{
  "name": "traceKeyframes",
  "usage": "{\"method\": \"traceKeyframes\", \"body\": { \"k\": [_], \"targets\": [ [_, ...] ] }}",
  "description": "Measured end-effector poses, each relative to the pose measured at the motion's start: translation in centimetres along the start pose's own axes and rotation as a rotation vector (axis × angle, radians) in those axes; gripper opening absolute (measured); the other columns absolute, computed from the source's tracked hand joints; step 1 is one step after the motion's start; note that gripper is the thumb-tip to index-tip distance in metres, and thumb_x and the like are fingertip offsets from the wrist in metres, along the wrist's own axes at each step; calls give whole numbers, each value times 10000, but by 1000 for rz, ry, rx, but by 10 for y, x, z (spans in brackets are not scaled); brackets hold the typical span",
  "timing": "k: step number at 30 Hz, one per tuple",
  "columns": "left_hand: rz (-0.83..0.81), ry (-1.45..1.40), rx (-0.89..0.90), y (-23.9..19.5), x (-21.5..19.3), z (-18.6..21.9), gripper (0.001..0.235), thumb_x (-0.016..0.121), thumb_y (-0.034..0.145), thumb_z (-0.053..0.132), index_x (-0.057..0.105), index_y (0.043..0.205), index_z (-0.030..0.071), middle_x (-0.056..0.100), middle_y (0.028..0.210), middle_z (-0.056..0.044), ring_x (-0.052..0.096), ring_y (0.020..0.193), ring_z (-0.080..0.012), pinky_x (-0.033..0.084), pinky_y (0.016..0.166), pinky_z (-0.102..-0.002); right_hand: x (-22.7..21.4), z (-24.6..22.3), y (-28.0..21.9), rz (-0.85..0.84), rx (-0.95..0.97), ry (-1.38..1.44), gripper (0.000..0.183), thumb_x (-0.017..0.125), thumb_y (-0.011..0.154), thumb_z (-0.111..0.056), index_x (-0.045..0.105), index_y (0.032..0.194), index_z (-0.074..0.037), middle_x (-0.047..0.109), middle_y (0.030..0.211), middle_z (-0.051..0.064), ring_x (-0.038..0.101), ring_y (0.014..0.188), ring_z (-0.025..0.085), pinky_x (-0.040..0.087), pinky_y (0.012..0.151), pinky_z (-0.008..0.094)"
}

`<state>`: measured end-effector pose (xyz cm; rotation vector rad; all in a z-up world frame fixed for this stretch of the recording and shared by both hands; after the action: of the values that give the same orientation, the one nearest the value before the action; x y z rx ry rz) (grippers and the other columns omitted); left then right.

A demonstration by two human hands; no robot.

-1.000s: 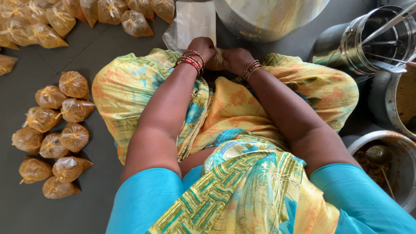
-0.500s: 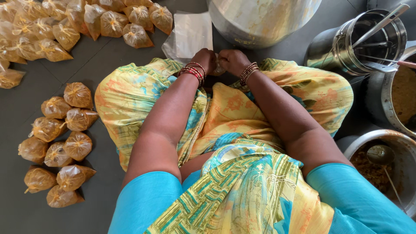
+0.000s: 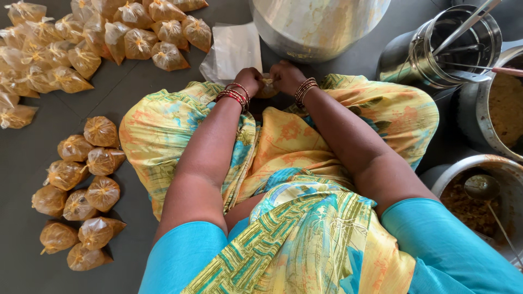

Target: The person scoops a thick brown paste from a large metal pot into small plastic bags using a ladle. They then tie each bag and place it with a growing pile of finished packages on the floor.

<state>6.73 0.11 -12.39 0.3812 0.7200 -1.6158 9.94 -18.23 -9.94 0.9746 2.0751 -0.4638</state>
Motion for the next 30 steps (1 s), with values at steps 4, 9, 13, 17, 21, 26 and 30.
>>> {"method": "traceKeyframes", "body": {
  "k": [4, 9, 13, 17, 21, 26, 30],
  "targets": [
    [47, -35, -44, -1, -10, -1, 293, 828, 739, 224, 759, 959, 43, 750, 966, -189, 727, 933, -337, 569, 849, -399, -2, 14, 2, 45, 154, 137, 271, 851, 778, -174, 677, 948, -56, 671, 967, 140, 680, 923, 300, 547, 813, 405],
    [141, -137, 83, -1, -12, 1, 239, 806, 730, 184, 737, 894, 24, 738, 994, -191, 722, 952, -341, 570, 863, -407, -3, 28, 0, 156, 238, 272, 261, 852, 775, -171, 688, 936, -46, 730, 953, 158, 706, 904, 260, 554, 808, 388],
    [285, -53, 220, -10, -23, 0, 229, 728, 830, 117, 711, 1044, 37, 730, 1050, -200, 697, 1014, -357, 543, 897, -409, -8, 9, 2, 292, 140, 257, 200, 761, 832, -139, 670, 996, -69, 723, 897, 152, 702, 828, 272, 571, 754, 397],
    [188, -399, 166, 4, -17, 5, 310, 704, 832, 32, 642, 1135, 14, 737, 1017, -134, 696, 953, -247, 546, 864, -351, -17, -1, -4, 364, 175, 353, 172, 774, 826, -145, 692, 965, -85, 719, 870, 124, 707, 804, 232, 560, 740, 373],
    [67, -761, 170, 1, -13, 0, 305, 744, 787, 7, 687, 1087, 14, 744, 938, -57, 679, 804, -130, 548, 713, -274, -14, -6, -4, 302, 205, 408, 168, 775, 837, -137, 703, 981, -88, 724, 869, 104, 704, 822, 196, 556, 755, 356],
    [16, -736, -2, -7, -15, 2, 243, 796, 842, 87, 743, 1064, 2, 764, 847, -9, 655, 634, -87, 515, 534, -255, -13, 2, -3, 250, 203, 467, 192, 765, 849, -129, 751, 1040, -115, 748, 916, 80, 701, 854, 157, 558, 773, 329],
    [85, -574, -47, -15, -25, 9, 273, 807, 870, 223, 735, 952, -27, 716, 748, -71, 619, 560, -139, 493, 494, -304, -9, 4, -2, 220, 223, 449, 170, 775, 866, -173, 772, 1020, -102, 755, 930, 101, 713, 868, 193, 561, 795, 339]
  ]
}}
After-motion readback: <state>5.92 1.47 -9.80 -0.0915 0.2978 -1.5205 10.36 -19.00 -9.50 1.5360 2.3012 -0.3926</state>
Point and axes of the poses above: each hand's wrist, its own y-axis towards the middle knuckle, its own x-axis out of the palm, z = x × y, the point moved 4 cm from there along y, towards the middle knuckle
